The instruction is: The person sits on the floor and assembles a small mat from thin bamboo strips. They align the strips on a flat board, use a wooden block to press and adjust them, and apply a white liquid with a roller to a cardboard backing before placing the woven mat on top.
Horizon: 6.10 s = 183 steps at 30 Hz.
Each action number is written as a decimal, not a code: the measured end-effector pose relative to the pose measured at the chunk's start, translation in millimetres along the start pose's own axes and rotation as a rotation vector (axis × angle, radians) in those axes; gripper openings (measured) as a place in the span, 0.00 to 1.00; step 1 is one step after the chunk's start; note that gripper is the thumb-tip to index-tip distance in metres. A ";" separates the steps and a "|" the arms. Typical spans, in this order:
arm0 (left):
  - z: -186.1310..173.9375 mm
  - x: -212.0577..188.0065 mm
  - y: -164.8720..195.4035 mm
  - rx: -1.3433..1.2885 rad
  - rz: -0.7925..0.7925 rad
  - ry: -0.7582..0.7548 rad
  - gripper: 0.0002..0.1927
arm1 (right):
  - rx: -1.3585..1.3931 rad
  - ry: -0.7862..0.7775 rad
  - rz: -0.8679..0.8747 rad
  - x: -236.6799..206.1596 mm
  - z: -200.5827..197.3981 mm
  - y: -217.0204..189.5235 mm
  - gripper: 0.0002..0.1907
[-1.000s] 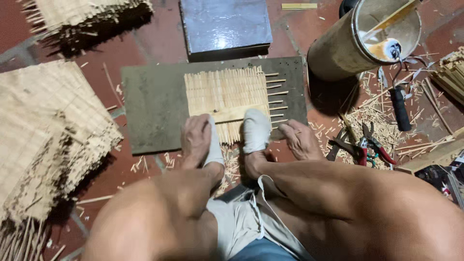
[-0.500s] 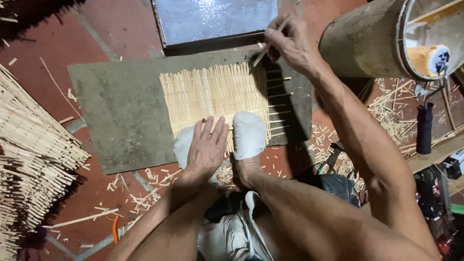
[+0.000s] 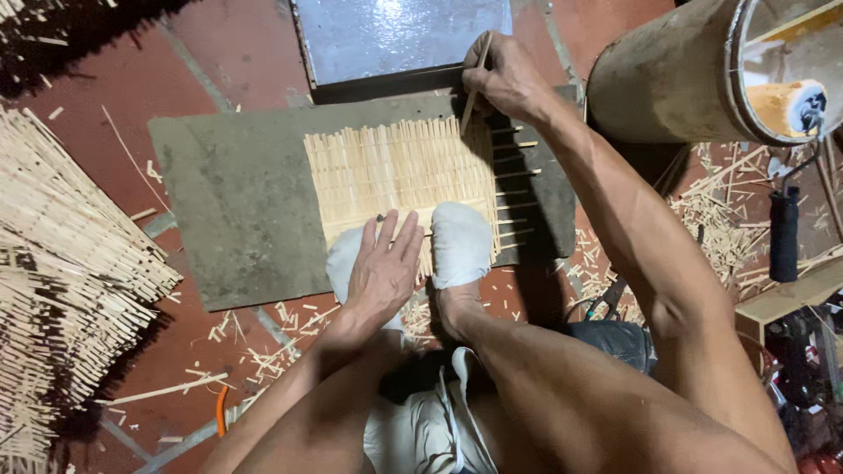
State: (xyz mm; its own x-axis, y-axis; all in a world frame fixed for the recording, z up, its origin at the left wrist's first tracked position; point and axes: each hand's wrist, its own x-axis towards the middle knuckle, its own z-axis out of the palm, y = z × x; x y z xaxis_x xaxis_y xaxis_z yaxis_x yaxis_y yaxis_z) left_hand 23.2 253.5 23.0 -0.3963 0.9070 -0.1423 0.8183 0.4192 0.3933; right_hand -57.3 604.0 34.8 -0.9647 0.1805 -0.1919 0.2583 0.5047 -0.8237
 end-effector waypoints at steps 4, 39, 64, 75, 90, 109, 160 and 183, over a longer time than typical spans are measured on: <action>-5.4 1.3 1.5 -0.070 -0.006 0.034 0.31 | 0.075 0.030 0.024 12.7 3.9 -16.6 0.04; -25.4 12.5 -0.9 -0.083 -0.062 0.032 0.37 | 0.112 -0.062 -0.090 47.1 82.5 -59.5 0.04; -27.1 12.7 -6.8 -0.128 -0.068 -0.026 0.44 | 0.092 -0.053 0.018 61.8 84.5 -63.0 0.04; -22.5 12.2 -9.2 -0.177 -0.065 0.005 0.43 | 0.089 -0.086 -0.059 74.5 126.1 -69.5 0.03; -24.9 9.8 -10.4 -0.145 -0.055 0.054 0.40 | 0.105 -0.104 -0.023 76.1 128.1 -68.5 0.03; -14.1 7.7 -14.1 -0.216 -0.027 0.175 0.36 | 0.122 0.195 -0.101 41.0 55.1 -59.5 0.12; -123.2 180.8 -223.8 -0.587 -0.631 0.303 0.17 | 0.019 0.233 0.118 95.0 -54.8 17.1 0.22; -242.4 112.5 -180.5 -0.869 -0.797 0.528 0.29 | 0.547 0.222 0.014 25.7 -66.5 -61.8 0.29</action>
State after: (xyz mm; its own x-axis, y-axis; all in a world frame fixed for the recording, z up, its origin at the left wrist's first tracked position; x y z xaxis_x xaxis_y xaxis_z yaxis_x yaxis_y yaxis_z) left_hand -270.0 270.3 156.2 -0.9256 0.2116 -0.3138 -0.1771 0.4906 0.8532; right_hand -94.7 633.6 116.2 -0.9119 0.3867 -0.1373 0.1499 0.0025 -0.9887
